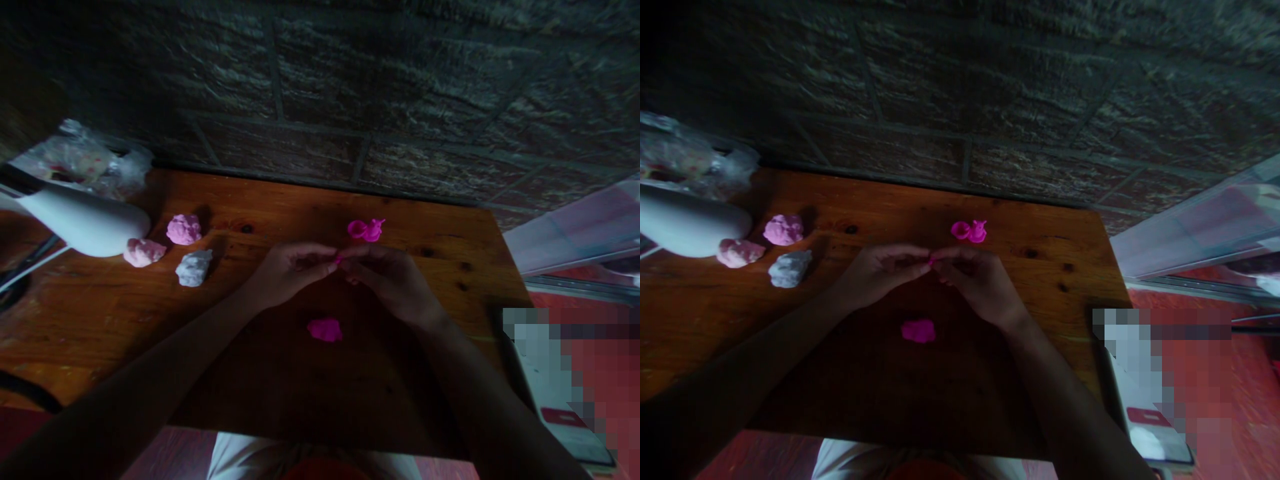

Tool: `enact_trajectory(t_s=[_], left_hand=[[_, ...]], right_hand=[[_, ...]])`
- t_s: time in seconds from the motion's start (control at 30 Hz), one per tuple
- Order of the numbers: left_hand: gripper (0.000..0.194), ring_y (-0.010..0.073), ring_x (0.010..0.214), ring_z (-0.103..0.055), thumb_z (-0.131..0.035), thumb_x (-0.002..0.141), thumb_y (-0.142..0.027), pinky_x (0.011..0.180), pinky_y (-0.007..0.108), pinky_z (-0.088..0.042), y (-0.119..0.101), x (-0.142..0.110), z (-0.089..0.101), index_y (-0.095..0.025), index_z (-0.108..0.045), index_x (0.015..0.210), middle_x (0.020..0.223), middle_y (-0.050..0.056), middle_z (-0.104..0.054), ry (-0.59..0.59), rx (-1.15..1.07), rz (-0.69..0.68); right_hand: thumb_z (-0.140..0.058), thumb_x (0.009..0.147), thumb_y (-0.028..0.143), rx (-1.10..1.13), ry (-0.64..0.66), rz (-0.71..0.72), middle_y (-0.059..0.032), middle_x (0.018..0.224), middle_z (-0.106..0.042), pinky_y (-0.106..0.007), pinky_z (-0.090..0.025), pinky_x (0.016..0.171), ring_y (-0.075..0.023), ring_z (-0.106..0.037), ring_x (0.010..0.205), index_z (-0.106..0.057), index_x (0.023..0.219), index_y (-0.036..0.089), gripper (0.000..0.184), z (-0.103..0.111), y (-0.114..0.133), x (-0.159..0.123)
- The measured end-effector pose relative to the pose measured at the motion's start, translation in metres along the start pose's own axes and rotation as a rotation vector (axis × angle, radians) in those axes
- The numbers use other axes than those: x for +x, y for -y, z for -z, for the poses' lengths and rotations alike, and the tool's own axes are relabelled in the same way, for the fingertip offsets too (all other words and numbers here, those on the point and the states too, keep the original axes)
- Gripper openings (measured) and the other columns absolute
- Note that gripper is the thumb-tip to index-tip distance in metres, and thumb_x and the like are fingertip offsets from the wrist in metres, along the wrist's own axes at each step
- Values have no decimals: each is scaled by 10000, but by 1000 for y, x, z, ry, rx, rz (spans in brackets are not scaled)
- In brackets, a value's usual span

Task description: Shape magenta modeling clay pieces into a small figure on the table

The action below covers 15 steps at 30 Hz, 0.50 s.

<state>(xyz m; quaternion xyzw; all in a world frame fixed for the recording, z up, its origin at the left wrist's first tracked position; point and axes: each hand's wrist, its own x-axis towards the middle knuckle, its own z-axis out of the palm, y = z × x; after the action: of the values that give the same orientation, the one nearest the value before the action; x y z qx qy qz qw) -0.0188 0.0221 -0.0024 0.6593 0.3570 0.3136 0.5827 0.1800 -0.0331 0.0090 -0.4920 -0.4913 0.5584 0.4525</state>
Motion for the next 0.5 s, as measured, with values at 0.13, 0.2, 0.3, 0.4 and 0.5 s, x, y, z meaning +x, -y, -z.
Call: enact_trajectory(t_s=[0.13,0.2,0.3,0.4,0.5], left_hand=[[250,218,984,-760,-792,816,-341,913,334,-589,-2,1,1,-173,-805,1000,1042,69,-821,19,-12,19],[231,218,981,-759,-797,809,-334,912,334,-585,-2,1,0,-173,-808,974,1032,68,-821,23,-23,16],[203,214,979,-758,-793,809,-323,912,332,-578,-2,1,-1,-187,-813,959,1019,57,-823,15,-39,28],[204,213,982,-754,-797,804,-331,914,332,-571,-2,1,-1,-193,-817,953,1018,54,-824,-7,-50,48],[208,209,969,-751,-811,789,-335,905,327,-567,-3,0,-1,-191,-818,940,1006,52,-824,-21,-62,56]], right_hand=[[-811,818,332,39,36,19,-17,858,-756,-286,-564,718,-133,-682,742,-755,1002,209,228,4,0,0],[-814,821,300,66,43,21,-19,863,-761,-274,-566,714,-131,-696,749,-724,1045,201,261,5,0,0],[-819,825,278,77,57,15,-27,902,-771,-272,-571,728,-130,-707,760,-700,1093,199,303,9,2,-2],[-840,807,270,81,75,11,-34,947,-780,-289,-582,778,-140,-718,802,-712,1100,201,327,11,3,-3],[-836,812,268,70,82,33,-32,946,-790,-286,-586,807,-139,-725,834,-741,1062,203,276,10,2,-2]])
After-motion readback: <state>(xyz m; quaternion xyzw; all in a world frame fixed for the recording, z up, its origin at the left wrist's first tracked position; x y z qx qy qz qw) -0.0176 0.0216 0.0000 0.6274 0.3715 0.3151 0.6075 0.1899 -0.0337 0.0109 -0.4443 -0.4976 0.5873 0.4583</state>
